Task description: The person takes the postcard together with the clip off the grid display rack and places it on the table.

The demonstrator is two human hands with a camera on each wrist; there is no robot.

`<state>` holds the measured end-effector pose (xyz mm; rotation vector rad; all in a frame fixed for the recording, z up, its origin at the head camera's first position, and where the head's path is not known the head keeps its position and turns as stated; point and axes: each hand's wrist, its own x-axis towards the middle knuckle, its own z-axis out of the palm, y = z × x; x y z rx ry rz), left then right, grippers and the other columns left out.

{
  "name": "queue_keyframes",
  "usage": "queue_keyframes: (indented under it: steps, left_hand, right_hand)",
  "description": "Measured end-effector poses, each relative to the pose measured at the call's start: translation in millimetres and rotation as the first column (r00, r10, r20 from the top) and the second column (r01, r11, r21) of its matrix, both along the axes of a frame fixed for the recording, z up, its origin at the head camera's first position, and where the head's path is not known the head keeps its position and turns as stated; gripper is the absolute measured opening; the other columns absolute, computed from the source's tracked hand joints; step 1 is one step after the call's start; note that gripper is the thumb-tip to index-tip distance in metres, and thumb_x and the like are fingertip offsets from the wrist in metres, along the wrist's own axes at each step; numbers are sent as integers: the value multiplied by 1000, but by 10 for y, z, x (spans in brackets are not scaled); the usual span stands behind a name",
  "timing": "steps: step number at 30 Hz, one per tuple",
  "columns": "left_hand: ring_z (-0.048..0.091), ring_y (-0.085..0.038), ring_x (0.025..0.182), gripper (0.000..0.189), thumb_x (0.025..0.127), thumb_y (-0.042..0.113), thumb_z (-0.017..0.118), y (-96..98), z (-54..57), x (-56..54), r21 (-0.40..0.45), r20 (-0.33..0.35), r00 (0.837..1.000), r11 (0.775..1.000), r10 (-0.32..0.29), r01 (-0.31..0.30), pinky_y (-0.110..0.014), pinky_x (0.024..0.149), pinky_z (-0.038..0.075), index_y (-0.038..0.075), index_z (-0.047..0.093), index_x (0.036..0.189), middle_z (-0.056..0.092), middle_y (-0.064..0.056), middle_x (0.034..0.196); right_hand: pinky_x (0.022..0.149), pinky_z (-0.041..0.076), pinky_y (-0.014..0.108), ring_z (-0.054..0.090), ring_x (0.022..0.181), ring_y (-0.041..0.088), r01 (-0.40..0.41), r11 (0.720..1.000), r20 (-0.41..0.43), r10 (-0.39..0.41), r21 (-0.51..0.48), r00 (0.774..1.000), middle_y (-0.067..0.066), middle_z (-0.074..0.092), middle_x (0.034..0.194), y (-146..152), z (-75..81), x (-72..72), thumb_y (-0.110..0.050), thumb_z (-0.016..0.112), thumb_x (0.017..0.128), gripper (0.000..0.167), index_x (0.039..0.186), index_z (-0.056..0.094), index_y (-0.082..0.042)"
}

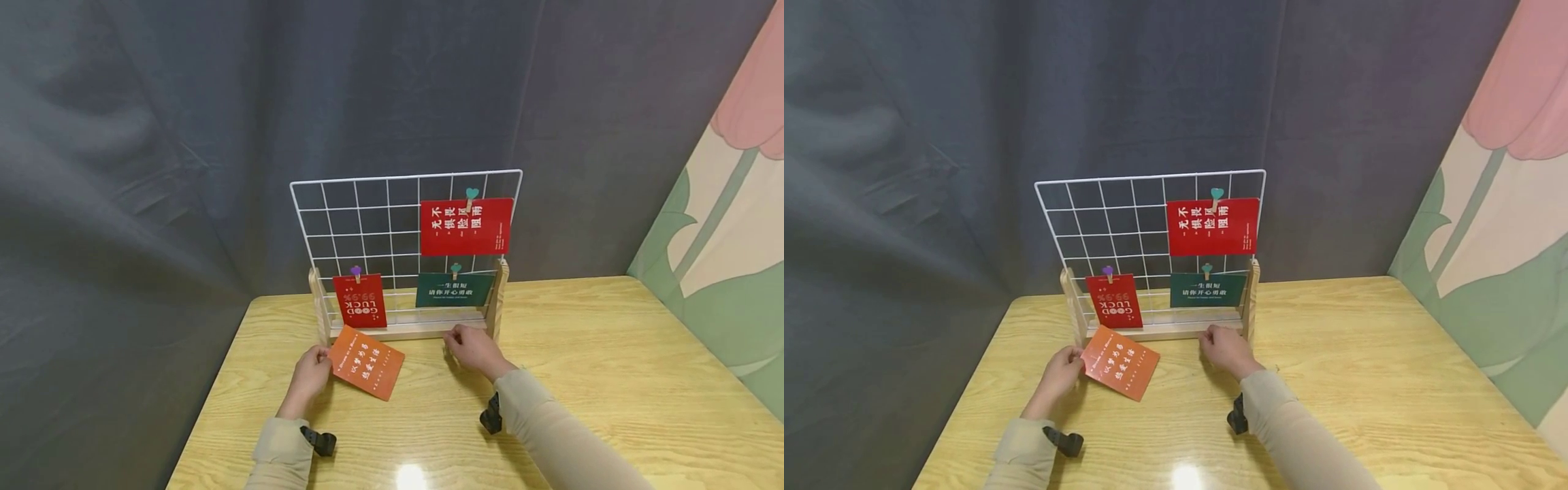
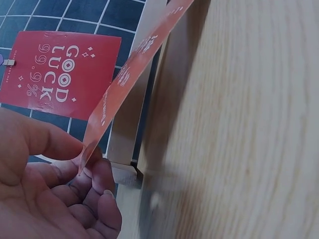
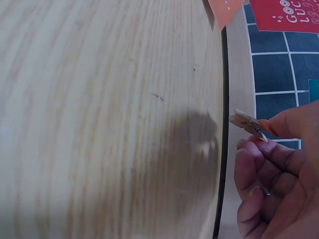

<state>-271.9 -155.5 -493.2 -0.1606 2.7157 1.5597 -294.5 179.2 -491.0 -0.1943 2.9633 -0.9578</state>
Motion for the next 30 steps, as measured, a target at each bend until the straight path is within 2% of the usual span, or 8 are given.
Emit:
queue_keyframes:
  steps: [5, 12, 18, 24, 30]
  left_hand:
    - [55, -26, 86, 21, 97, 1, 49, -10, -31, 8, -41, 18, 1000, 999, -14, 15, -34, 72, 43, -8, 62, 109, 58, -13, 92]
    - [54, -24, 83, 20, 95, -1, 49, -25, -99, -22, -48, 8, 1000, 999, -16, 16, -33, 72, 42, -9, 62, 108, 57, -10, 89]
    - [54, -25, 82, 20, 93, 0, 52, -26, -99, -9, -57, -10, 1000, 998, -29, 28, -34, 72, 43, -11, 62, 107, 56, -11, 87]
    - [53, -23, 79, 17, 99, 7, 52, -34, -105, -5, -45, 33, 999, 999, -20, 21, -33, 67, 43, -6, 62, 104, 55, -11, 86]
    - [50, -21, 72, 14, 97, 8, 52, -42, -125, 11, -48, 37, 999, 998, -28, 30, -32, 62, 40, -2, 62, 94, 54, -8, 82]
  right_hand:
    - [57, 40, 32, 50, 61, 18, 13, 1000, 21, -13, -11, 1000, 2, 51, 69, 9, -57, 9, -17, 59, 103, 21, 85, 62, -8]
    - [53, 38, 30, 48, 57, 16, 8, 1000, 0, -8, -14, 1000, 1, 50, 65, 35, -144, 14, -16, 57, 104, 27, 77, 58, -11]
    - [56, 39, 32, 49, 59, 16, 1, 1000, 4, -1, -16, 1000, 0, 52, 65, 44, -172, 4, -15, 57, 104, 28, 76, 63, -12]
    - [56, 39, 33, 50, 59, 17, -4, 1000, 5, 5, -24, 1000, -1, 54, 65, 53, -164, 16, -16, 56, 103, 28, 77, 64, -12]
    - [57, 40, 33, 50, 59, 17, 1, 1000, 12, -1, -24, 1000, -1, 54, 65, 62, -183, 16, -16, 55, 104, 28, 77, 64, -13]
